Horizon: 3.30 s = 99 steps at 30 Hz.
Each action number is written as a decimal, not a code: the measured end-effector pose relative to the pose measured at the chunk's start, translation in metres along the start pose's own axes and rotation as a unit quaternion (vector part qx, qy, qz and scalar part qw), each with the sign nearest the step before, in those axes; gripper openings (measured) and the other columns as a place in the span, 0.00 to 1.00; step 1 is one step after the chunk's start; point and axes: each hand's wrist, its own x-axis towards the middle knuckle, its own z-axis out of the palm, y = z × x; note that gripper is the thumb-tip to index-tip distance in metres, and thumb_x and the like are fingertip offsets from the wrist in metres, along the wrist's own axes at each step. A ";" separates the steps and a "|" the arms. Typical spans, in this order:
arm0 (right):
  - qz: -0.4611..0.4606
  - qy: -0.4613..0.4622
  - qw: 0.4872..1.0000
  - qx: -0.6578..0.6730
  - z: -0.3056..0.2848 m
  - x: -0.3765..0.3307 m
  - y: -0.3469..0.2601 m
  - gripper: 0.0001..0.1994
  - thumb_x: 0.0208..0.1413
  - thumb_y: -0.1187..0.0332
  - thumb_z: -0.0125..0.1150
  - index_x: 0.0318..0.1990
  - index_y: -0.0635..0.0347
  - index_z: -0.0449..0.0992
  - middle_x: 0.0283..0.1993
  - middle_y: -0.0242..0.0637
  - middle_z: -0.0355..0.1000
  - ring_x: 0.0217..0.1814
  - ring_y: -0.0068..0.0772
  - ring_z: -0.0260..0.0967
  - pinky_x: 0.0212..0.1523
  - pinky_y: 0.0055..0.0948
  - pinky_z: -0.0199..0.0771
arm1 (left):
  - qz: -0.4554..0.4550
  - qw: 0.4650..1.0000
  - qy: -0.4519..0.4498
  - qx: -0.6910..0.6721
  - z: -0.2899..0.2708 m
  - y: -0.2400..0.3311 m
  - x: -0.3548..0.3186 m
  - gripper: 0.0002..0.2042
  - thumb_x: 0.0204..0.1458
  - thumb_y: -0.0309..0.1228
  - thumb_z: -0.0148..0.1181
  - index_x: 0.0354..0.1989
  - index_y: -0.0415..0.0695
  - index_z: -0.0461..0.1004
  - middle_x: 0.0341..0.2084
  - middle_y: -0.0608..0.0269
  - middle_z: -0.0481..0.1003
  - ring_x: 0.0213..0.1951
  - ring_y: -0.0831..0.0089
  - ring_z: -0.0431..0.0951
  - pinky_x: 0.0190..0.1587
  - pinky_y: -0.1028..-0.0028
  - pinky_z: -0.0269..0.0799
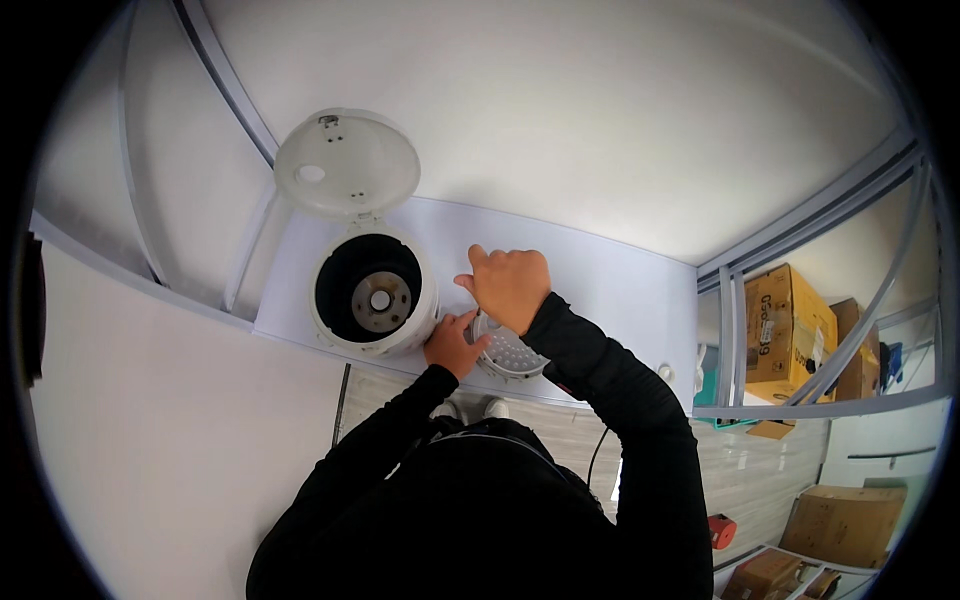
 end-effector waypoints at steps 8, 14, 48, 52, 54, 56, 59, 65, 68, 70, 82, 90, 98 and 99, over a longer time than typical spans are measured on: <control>-0.083 0.139 0.987 0.023 -0.005 -0.007 0.000 0.19 0.50 0.57 0.72 0.42 0.58 0.72 0.30 0.36 0.69 0.26 0.39 0.72 0.23 0.36 0.67 | -0.009 1.000 -0.017 -0.013 -0.001 -0.001 0.000 0.30 0.51 0.49 0.70 0.63 0.57 0.75 0.45 0.62 0.74 0.48 0.59 0.77 0.50 0.58 0.75; -0.064 0.109 0.992 -0.009 -0.007 -0.011 -0.003 0.17 0.50 0.59 0.73 0.40 0.57 0.72 0.29 0.35 0.69 0.26 0.38 0.72 0.23 0.36 0.67 | -0.032 0.998 -0.046 -0.020 -0.009 0.006 0.001 0.28 0.52 0.49 0.69 0.62 0.58 0.75 0.49 0.64 0.74 0.54 0.60 0.76 0.54 0.57 0.74; 0.258 0.320 0.908 0.079 -0.020 -0.036 -0.015 0.10 0.53 0.61 0.70 0.31 0.56 0.78 0.20 0.34 0.76 0.19 0.41 0.75 0.20 0.35 0.70 | 0.126 0.987 0.068 -0.079 0.003 -0.009 -0.004 0.24 0.51 0.46 0.71 0.55 0.52 0.77 0.45 0.59 0.75 0.47 0.54 0.77 0.46 0.55 0.72; 0.293 0.333 0.889 0.117 -0.024 -0.071 -0.005 0.09 0.55 0.61 0.70 0.32 0.55 0.78 0.21 0.33 0.77 0.21 0.40 0.76 0.23 0.34 0.71 | 0.261 0.962 -0.053 -0.054 -0.013 -0.007 -0.004 0.16 0.51 0.44 0.71 0.45 0.51 0.82 0.37 0.63 0.76 0.41 0.58 0.77 0.41 0.58 0.68; 0.298 0.338 0.884 0.128 -0.025 -0.088 -0.001 0.09 0.55 0.62 0.70 0.33 0.56 0.79 0.22 0.34 0.77 0.21 0.40 0.76 0.23 0.33 0.71 | 0.304 0.952 -0.031 -0.014 -0.019 0.003 -0.007 0.14 0.51 0.43 0.71 0.42 0.51 0.83 0.33 0.66 0.76 0.39 0.60 0.77 0.40 0.58 0.67; 0.297 0.353 0.876 0.138 -0.027 -0.099 0.002 0.09 0.55 0.61 0.70 0.33 0.55 0.79 0.22 0.34 0.76 0.20 0.41 0.75 0.22 0.35 0.71 | 0.322 0.946 -0.025 0.009 -0.018 0.007 -0.007 0.12 0.50 0.42 0.71 0.40 0.51 0.84 0.31 0.67 0.76 0.38 0.60 0.77 0.40 0.59 0.67; 0.299 0.369 0.867 0.153 -0.032 -0.116 0.007 0.09 0.55 0.61 0.70 0.33 0.56 0.79 0.22 0.34 0.76 0.20 0.41 0.75 0.22 0.35 0.71 | 0.304 0.951 -0.050 0.020 -0.011 0.003 -0.007 0.09 0.51 0.40 0.71 0.36 0.52 0.84 0.30 0.68 0.76 0.37 0.60 0.78 0.40 0.58 0.67; 0.285 0.387 0.859 0.178 -0.029 -0.152 0.020 0.09 0.56 0.61 0.69 0.33 0.56 0.79 0.21 0.35 0.76 0.20 0.40 0.75 0.23 0.35 0.70 | 0.235 0.969 -0.067 0.017 -0.004 0.004 -0.014 0.06 0.52 0.39 0.69 0.30 0.53 0.83 0.29 0.69 0.77 0.37 0.60 0.79 0.39 0.57 0.66; 0.276 0.387 0.860 0.185 -0.025 -0.172 0.024 0.09 0.55 0.62 0.69 0.33 0.56 0.79 0.20 0.35 0.75 0.20 0.40 0.74 0.22 0.35 0.70 | 0.234 0.970 -0.051 0.047 -0.002 0.008 -0.018 0.07 0.52 0.39 0.69 0.30 0.51 0.83 0.28 0.67 0.77 0.34 0.60 0.79 0.37 0.57 0.68; 0.269 0.387 0.861 0.191 -0.022 -0.185 0.028 0.09 0.55 0.62 0.69 0.33 0.55 0.78 0.20 0.34 0.74 0.19 0.39 0.74 0.22 0.35 0.70 | 0.256 0.964 -0.015 0.070 0.000 0.011 -0.021 0.08 0.52 0.38 0.69 0.29 0.48 0.83 0.27 0.65 0.77 0.31 0.59 0.80 0.35 0.58 0.71; 0.224 0.464 0.650 0.558 0.001 -0.255 0.050 0.06 0.67 0.71 0.62 0.46 0.62 0.75 0.36 0.28 0.73 0.38 0.16 0.65 0.40 0.22 0.68 | 0.063 0.885 -0.090 -0.452 -0.002 0.071 -0.020 0.07 0.69 0.30 0.55 0.47 0.39 0.73 0.39 0.57 0.82 0.31 0.76 0.78 0.37 0.73 0.75; 0.204 0.480 0.673 0.525 0.000 -0.305 0.051 0.10 0.67 0.67 0.63 0.47 0.64 0.75 0.37 0.32 0.74 0.39 0.20 0.68 0.43 0.23 0.70 | 0.120 0.857 -0.085 -0.494 -0.021 0.123 -0.057 0.12 0.69 0.29 0.57 0.55 0.37 0.77 0.42 0.58 0.83 0.38 0.76 0.81 0.44 0.76 0.77; 0.190 0.466 0.670 0.546 0.016 -0.336 0.057 0.09 0.69 0.68 0.61 0.49 0.64 0.74 0.44 0.31 0.71 0.45 0.19 0.65 0.49 0.22 0.68 | 0.132 0.860 -0.101 -0.483 -0.013 0.139 -0.091 0.13 0.69 0.31 0.58 0.54 0.36 0.79 0.42 0.59 0.83 0.41 0.76 0.82 0.47 0.74 0.79; 0.192 0.464 0.669 0.548 0.017 -0.339 0.059 0.10 0.69 0.68 0.61 0.49 0.64 0.74 0.44 0.31 0.71 0.45 0.19 0.66 0.49 0.22 0.69 | 0.128 0.865 -0.102 -0.475 -0.012 0.139 -0.094 0.13 0.69 0.31 0.58 0.53 0.36 0.79 0.42 0.59 0.83 0.41 0.76 0.82 0.47 0.74 0.79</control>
